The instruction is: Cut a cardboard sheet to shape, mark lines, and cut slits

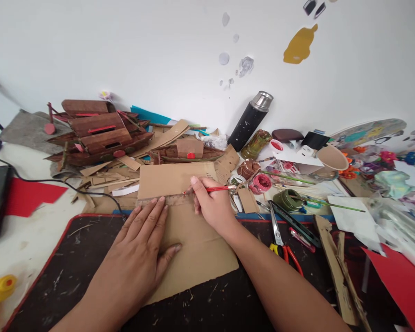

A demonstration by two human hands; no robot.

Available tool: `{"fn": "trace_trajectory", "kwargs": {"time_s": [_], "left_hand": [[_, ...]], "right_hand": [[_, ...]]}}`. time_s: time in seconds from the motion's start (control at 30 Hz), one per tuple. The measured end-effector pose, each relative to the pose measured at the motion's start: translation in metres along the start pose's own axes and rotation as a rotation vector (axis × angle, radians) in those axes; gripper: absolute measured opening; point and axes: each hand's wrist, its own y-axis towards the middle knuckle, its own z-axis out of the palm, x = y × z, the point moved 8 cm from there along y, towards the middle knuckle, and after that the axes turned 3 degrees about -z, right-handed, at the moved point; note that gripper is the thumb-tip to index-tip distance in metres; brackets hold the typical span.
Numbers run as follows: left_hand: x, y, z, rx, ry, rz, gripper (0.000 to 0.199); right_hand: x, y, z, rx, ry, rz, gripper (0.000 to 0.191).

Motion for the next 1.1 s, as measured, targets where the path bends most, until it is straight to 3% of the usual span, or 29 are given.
{"fn": "trace_trajectory", "kwargs": {"time_s": [1.1], "left_hand": [[-0.0009,-0.0002,-0.0023,0.006,-0.033,0.009,0.084]], "right_hand": [[0.0010,0.0011,0.0000,0.005,-0.067,0.027,0.051]]}}
